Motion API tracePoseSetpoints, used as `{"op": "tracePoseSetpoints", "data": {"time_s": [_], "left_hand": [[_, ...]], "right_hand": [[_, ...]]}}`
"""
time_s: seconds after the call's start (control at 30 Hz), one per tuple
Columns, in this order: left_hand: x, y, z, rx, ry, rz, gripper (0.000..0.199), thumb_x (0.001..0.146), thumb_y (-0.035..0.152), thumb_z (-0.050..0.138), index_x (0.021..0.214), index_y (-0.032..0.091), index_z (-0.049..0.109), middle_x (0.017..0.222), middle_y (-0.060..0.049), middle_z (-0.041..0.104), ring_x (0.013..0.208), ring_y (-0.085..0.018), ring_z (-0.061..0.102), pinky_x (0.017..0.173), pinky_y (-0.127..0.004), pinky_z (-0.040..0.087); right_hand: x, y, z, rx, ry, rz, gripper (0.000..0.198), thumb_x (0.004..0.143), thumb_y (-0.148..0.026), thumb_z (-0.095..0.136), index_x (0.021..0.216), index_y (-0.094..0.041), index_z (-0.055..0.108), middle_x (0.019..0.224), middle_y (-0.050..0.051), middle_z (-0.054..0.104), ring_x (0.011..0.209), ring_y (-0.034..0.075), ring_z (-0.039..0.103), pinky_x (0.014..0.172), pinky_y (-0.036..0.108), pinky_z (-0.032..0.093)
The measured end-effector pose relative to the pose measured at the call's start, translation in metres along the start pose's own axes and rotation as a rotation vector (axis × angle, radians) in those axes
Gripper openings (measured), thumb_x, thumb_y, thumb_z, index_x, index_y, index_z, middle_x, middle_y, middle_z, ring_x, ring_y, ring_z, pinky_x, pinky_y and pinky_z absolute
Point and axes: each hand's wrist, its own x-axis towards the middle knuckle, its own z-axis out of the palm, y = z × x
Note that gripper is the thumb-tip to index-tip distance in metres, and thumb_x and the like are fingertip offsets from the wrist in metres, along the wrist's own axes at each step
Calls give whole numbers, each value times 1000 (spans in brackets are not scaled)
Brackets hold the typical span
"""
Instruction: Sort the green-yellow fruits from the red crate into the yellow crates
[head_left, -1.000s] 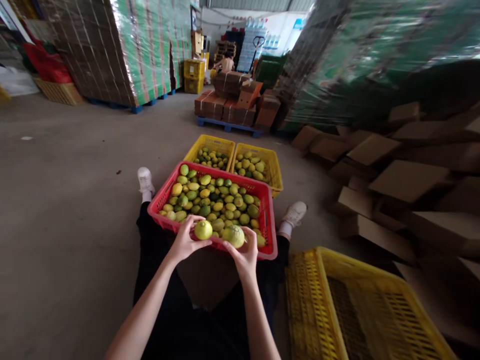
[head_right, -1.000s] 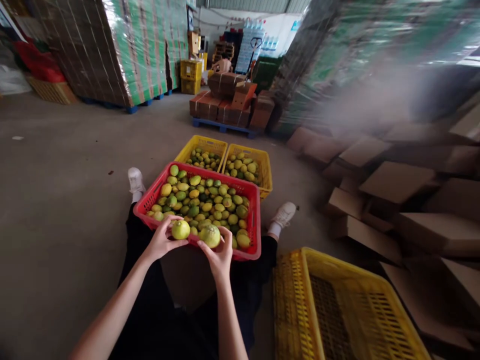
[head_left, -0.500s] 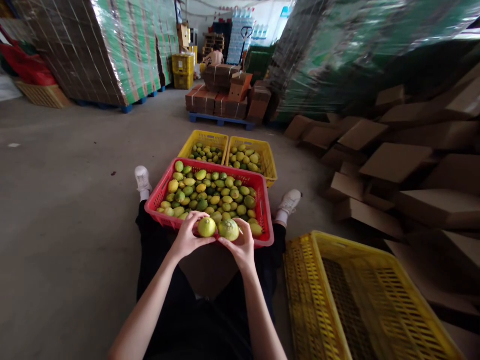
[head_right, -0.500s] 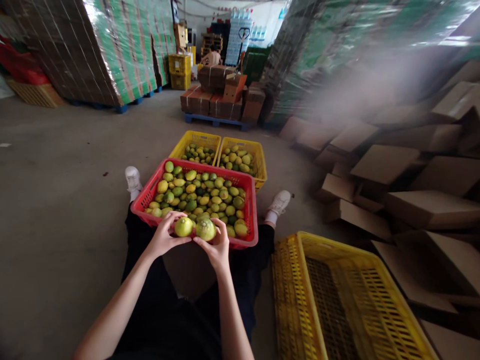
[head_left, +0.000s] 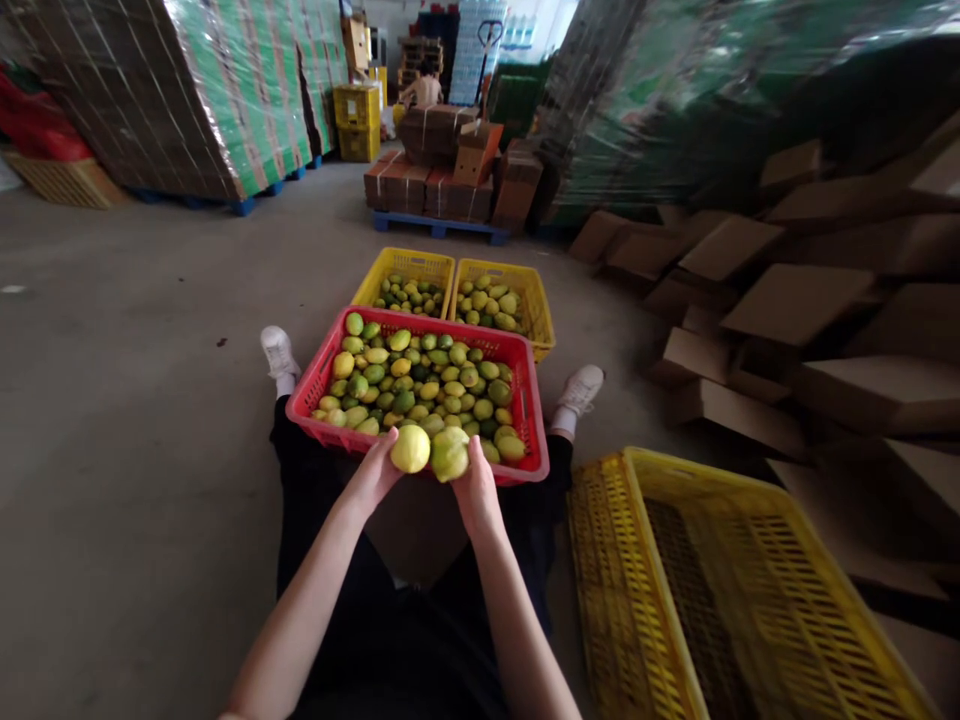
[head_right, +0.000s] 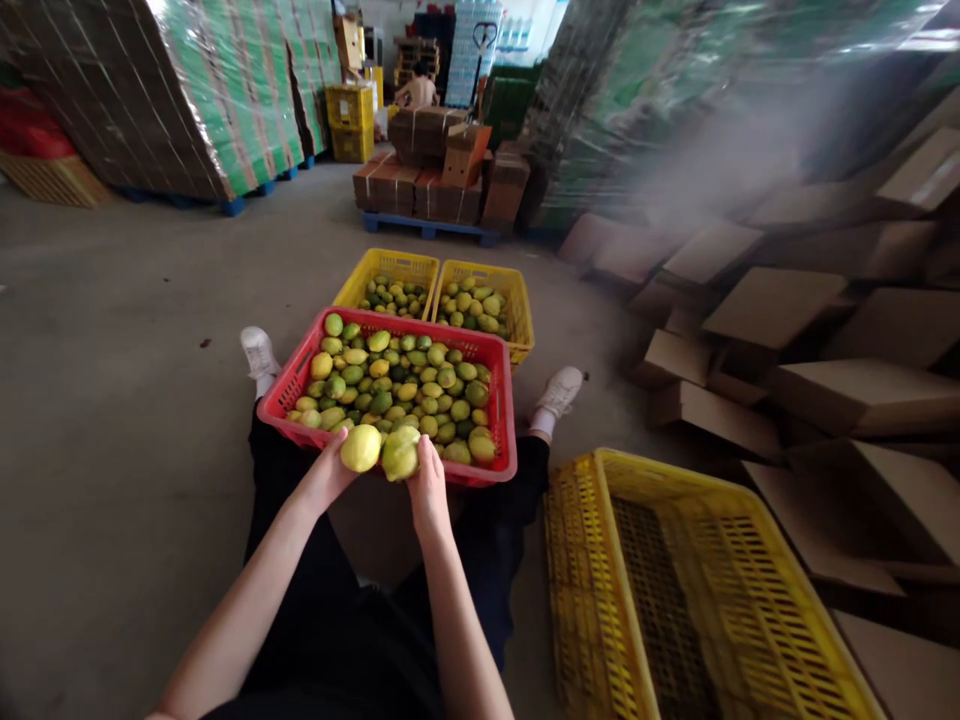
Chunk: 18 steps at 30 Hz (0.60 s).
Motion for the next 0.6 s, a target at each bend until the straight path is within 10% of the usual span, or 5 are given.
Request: {"op": "tracePoseSetpoints", "data": {"time_s": [0.27, 0.6], "left_hand": [[-10, 5, 9, -230, -7, 15, 42, 77, 35, 67, 116, 18, 66, 82, -1, 70, 76, -12, 66, 73, -22, 54], [-9, 5, 20, -341, 305, -74, 9, 83, 21, 65, 87, 15, 61, 79, -3, 69, 69, -13, 67, 64, -25, 59]], "right_hand": [[-6, -11, 0, 135, -70, -30, 32, 71, -50, 76, 82, -23, 62, 83, -1, 69, 74, 17, 65, 64, 29, 55], [-3, 0, 6, 199, -49, 87, 38, 63, -45, 80, 88, -22, 63, 74, -3, 65, 59, 13, 56, 47, 24, 45]]}}
